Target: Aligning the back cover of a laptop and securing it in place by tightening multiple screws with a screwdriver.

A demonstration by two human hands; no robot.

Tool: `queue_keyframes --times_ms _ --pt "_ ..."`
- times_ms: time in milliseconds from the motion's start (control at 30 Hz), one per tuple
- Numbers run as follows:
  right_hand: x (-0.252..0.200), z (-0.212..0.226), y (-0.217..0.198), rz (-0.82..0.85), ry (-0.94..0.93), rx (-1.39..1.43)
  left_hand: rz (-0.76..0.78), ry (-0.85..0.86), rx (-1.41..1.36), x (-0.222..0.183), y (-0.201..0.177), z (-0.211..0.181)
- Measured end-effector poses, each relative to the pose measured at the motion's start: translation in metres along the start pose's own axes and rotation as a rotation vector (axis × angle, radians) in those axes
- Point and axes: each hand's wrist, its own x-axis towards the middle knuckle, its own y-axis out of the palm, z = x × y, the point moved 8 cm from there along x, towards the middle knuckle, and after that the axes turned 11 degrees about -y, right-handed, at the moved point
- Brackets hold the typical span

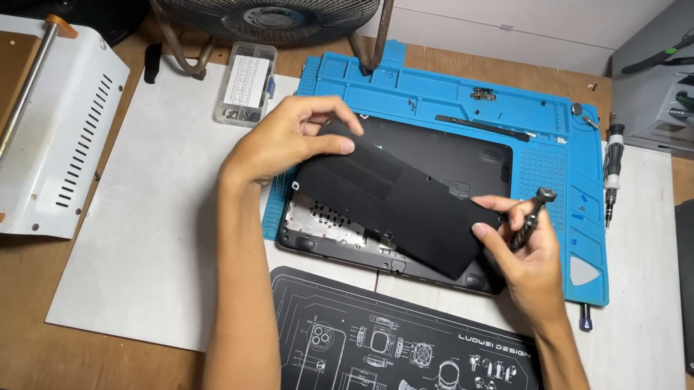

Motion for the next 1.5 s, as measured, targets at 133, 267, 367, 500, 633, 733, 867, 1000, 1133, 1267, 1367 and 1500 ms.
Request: queue_keyframes --times_ms 133,267,367,500,633,733,867,1000,1133,1267,1367,1500 --pt "0.001 -0.026 -0.015 -0.120 0.038 0.225 -0.065 0.087 -0.343 0.022 0.011 0.000" --pt "0.001 -0.042 -0.031 -0.209 0.075 0.362 -0.029 0.141 -0.560 0.014 0.037 -0.029" --pt "0.002 -0.056 -0.034 -0.200 0.073 0.397 0.087 0.127 -0.527 0.012 0.067 -0.041" --pt "-0.004 -0.068 -0.032 -0.178 0.088 0.332 0.110 0.063 -0.251 0.029 0.098 -0.021" --pt "-0.004 -0.066 -0.026 -0.181 0.086 0.310 0.000 0.017 0.001 0.048 0.109 0.002" --pt "-0.004 -0.046 -0.018 -0.149 0.008 0.250 0.094 0.062 -0.116 0.054 0.116 0.006" --pt "-0.004 0.022 -0.017 -0.122 -0.478 -0.330 0.022 0.148 0.143 0.032 0.093 -0.029" --pt "-0.008 0.051 -0.006 -0.061 -0.663 -0.693 0.009 0.040 0.308 0.020 0.063 -0.027" --pt "-0.011 0.044 0.009 0.090 -0.652 -0.664 0.127 -0.101 0.395 0.003 0.048 -0.015" --pt "-0.010 0.036 0.025 0.272 -0.529 -0.647 0.142 -0.261 0.481 0.008 0.039 0.023" --pt "-0.005 0.040 0.031 0.312 -0.501 -0.664 0.164 -0.274 0.497 0.018 0.043 0.034" --pt "-0.005 0.038 0.028 0.314 -0.512 -0.679 0.172 -0.284 0.522 0.022 0.049 0.039"
